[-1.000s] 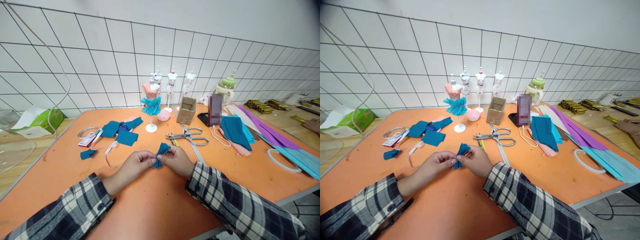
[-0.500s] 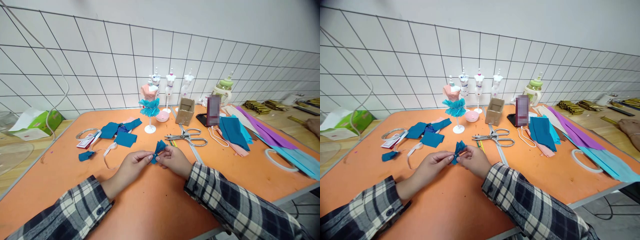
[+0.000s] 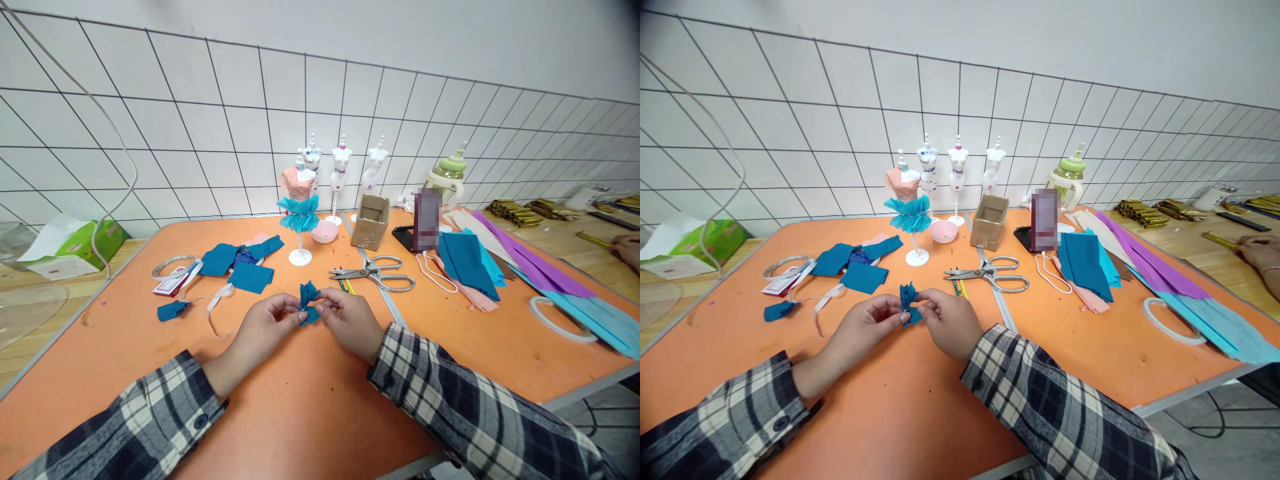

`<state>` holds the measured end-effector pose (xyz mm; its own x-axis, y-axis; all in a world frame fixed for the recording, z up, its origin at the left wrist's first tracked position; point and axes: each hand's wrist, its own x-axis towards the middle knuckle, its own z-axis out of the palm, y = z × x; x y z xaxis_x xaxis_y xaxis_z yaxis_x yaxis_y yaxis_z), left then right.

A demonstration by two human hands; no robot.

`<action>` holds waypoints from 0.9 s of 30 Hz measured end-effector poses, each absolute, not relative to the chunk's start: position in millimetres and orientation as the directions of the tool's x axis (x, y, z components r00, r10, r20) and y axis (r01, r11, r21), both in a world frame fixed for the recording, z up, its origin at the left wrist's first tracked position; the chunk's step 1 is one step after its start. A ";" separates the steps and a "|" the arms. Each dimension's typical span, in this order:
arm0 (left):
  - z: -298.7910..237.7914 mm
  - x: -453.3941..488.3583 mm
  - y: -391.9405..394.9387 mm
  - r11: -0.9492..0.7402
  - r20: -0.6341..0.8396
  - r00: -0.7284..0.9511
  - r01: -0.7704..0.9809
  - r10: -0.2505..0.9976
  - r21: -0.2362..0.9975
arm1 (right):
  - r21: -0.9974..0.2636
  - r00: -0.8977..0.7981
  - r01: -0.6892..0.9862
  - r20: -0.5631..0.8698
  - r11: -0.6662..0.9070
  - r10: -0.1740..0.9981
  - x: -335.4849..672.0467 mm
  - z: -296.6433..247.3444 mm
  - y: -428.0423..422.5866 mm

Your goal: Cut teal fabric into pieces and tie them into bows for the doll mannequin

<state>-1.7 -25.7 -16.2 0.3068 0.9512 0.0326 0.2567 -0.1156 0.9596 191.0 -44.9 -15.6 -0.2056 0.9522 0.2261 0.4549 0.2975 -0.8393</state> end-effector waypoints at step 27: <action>-11.5 -4.3 -28.1 -0.102 -0.016 0.453 0.235 0.892 0.966 | -0.949 -0.094 0.239 0.189 0.207 0.977 188.0 -17.3 -42.8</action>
